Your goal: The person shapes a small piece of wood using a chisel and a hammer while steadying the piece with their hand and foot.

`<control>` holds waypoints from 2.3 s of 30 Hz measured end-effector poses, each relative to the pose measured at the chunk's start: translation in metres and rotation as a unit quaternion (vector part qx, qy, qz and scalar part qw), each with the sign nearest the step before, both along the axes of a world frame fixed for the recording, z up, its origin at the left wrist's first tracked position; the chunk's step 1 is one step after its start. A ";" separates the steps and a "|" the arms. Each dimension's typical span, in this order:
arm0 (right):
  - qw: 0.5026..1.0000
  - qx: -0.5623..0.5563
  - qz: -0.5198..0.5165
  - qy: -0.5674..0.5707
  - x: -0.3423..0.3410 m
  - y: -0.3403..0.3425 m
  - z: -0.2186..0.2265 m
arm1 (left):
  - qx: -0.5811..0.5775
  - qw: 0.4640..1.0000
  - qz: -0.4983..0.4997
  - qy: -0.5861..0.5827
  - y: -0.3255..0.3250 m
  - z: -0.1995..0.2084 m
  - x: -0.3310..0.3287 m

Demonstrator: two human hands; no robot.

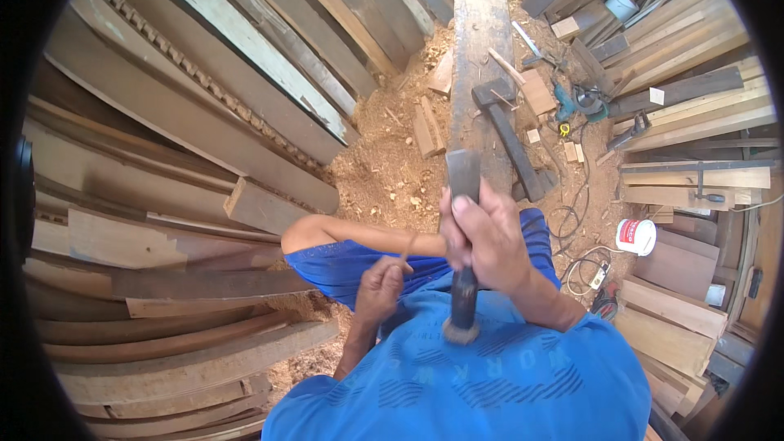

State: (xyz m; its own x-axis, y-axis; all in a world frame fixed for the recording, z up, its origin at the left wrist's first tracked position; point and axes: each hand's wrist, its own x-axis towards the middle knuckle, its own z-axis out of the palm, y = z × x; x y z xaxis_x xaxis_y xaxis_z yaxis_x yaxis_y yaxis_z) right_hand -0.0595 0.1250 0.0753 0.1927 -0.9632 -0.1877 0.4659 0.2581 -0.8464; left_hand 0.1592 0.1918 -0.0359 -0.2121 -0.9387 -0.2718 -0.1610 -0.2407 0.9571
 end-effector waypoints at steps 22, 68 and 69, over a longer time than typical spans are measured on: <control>0.987 0.014 0.075 0.139 0.011 -0.020 -0.085 | -0.170 0.906 0.189 0.339 -0.103 0.002 -0.042; 0.987 -0.014 0.103 0.121 0.014 -0.039 -0.055 | 0.186 0.889 -0.016 0.417 -0.056 -0.001 -0.036; 0.988 -0.020 0.085 0.125 0.015 -0.038 -0.055 | 0.176 0.906 0.006 0.385 -0.056 -0.005 -0.036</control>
State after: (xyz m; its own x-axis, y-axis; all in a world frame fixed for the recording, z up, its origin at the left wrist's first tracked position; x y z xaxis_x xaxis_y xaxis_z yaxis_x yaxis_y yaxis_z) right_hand -0.0443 0.0874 0.0204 0.3047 -0.9284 -0.2126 0.1942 0.2791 -0.9404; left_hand 0.1235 0.1357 -0.0406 -0.4562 -0.8262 -0.3305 0.5258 -0.5499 0.6489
